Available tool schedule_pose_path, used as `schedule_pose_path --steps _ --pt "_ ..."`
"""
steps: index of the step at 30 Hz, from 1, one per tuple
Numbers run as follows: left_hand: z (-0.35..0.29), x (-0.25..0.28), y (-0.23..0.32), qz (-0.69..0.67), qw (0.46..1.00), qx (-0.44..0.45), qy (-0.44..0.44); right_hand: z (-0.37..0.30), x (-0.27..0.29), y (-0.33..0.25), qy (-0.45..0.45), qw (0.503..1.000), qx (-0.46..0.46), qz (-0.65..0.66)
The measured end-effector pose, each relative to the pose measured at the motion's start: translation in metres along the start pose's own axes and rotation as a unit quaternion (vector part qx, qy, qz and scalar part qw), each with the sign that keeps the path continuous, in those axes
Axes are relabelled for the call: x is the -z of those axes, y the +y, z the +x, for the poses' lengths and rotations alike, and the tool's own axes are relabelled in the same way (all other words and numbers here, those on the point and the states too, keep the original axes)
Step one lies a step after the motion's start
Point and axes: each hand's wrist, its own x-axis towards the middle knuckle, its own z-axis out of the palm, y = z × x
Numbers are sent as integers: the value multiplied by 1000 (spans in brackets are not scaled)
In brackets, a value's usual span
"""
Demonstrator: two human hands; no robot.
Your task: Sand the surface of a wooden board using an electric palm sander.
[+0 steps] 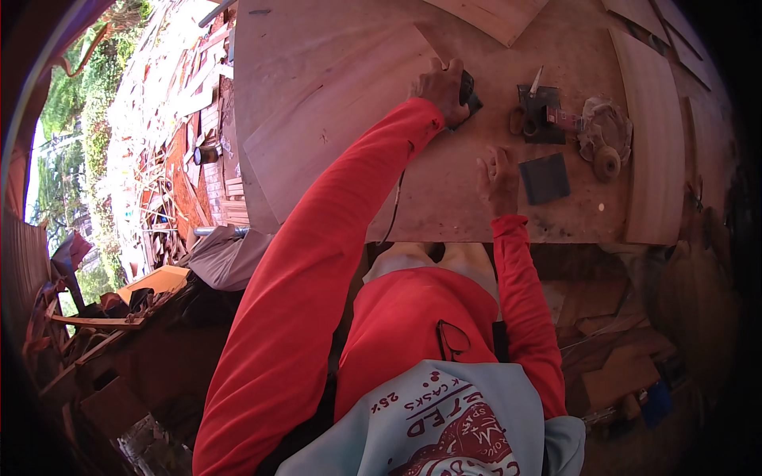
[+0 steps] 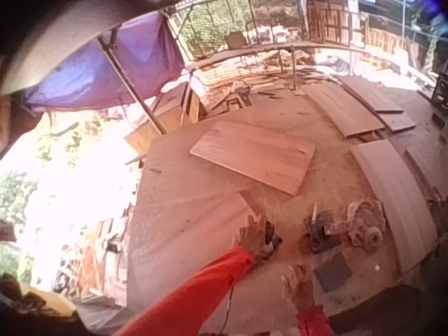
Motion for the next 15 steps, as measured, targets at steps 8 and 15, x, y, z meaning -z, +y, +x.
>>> schedule_pose_path --steps 8,15 --pt "-10 0 -1 -37 996 80 15 57 2 -34 -38 973 -147 172" --pt "-9 -6 -45 -195 959 205 -19 131 -38 -53 -147 976 -27 161"
